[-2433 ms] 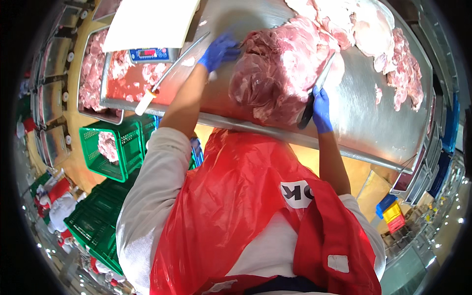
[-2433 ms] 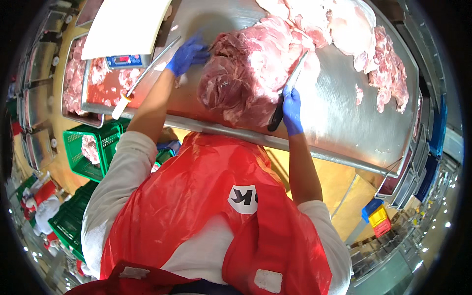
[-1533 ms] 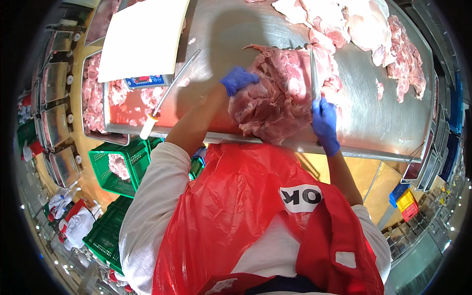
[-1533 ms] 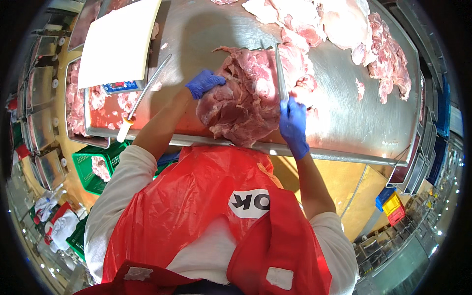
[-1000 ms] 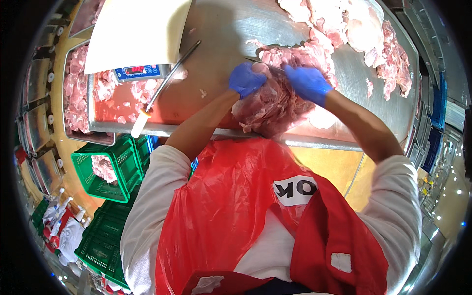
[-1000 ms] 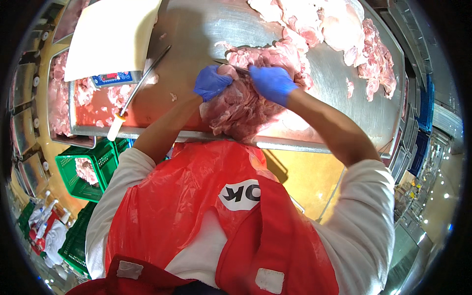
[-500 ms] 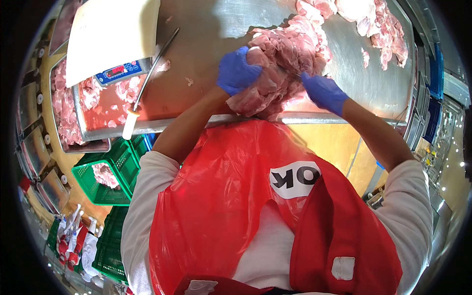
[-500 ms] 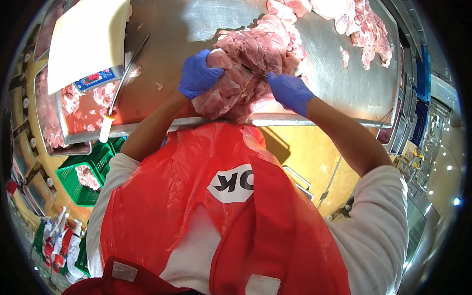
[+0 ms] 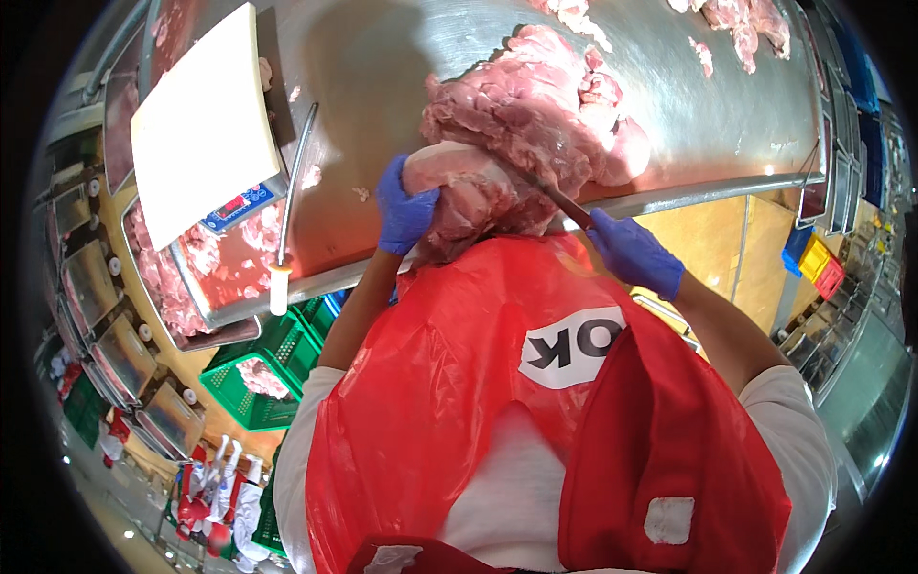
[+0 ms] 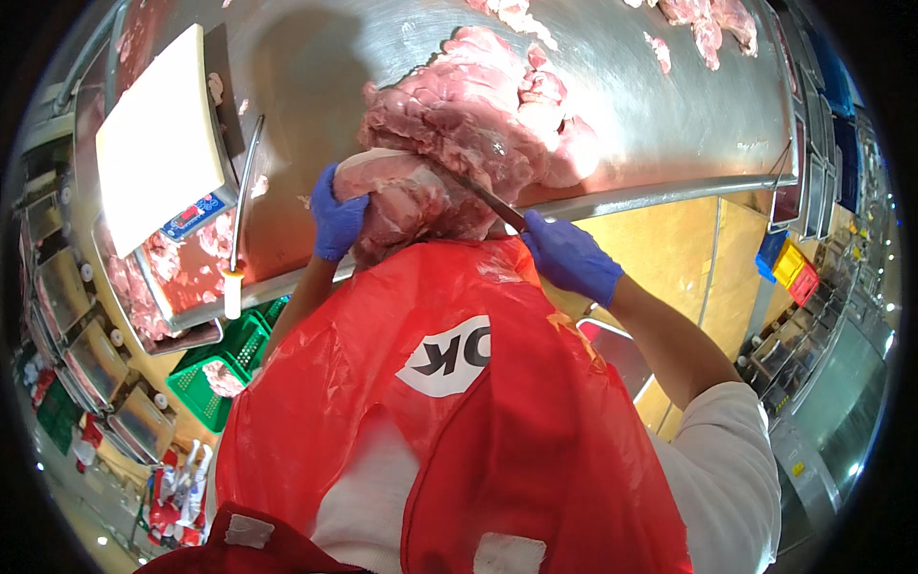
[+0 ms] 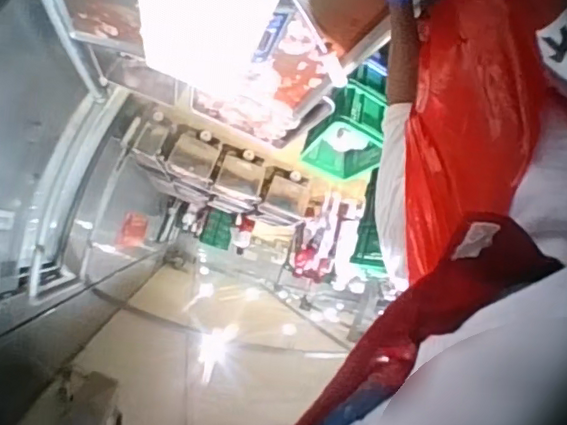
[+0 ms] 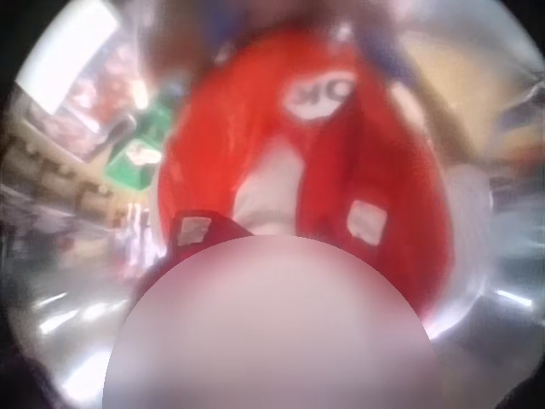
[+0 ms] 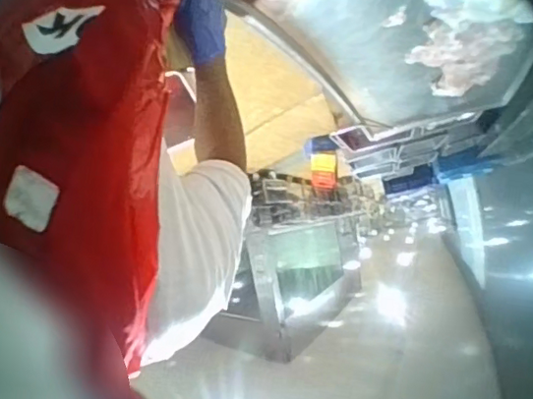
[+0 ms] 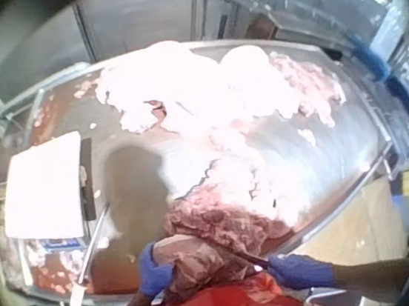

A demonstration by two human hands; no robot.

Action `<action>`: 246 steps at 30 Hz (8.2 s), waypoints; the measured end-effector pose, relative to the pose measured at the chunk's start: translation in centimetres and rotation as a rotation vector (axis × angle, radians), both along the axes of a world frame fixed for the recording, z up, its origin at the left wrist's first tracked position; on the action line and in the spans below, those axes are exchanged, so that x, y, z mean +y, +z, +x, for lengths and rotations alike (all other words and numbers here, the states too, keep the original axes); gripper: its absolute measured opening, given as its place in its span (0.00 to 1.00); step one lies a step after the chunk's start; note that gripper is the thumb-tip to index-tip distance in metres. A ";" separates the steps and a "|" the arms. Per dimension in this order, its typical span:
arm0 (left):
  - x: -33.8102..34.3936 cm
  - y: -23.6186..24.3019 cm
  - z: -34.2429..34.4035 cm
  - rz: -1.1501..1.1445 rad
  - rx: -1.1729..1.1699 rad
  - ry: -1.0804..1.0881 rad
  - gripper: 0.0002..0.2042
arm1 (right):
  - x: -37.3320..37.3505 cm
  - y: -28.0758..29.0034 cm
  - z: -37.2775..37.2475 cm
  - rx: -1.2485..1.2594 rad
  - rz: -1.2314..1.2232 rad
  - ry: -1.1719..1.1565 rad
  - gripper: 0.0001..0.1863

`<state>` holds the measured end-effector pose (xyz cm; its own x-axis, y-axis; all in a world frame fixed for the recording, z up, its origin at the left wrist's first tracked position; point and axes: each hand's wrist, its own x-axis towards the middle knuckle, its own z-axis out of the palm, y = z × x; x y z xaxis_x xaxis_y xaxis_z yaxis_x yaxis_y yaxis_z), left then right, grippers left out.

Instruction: The person cuts large pieces of raw meat on a metal table using a knife, places the cut pieces into green crates, and weighs portions on a digital scale.

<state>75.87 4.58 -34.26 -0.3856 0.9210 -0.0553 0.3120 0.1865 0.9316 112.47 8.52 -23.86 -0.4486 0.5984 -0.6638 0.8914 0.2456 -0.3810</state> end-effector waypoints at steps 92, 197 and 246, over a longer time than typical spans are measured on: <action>8.0 15.1 -46.7 -0.194 -0.445 0.113 0.12 | 7.5 -2.5 -6.0 0.818 -0.515 -0.861 0.09; 0.5 7.2 -24.1 0.228 0.584 0.290 0.11 | 16.3 1.1 -37.6 0.773 0.558 0.208 0.13; -2.3 11.1 -31.5 0.326 0.484 0.544 0.20 | 7.7 11.9 -54.8 0.198 -0.306 0.332 0.12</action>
<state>44.40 2.28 -23.16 -0.6982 0.5371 0.4732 0.6392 0.1701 0.7500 57.70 16.26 -11.98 -0.7172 0.1923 -0.6698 0.6872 0.3546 -0.6341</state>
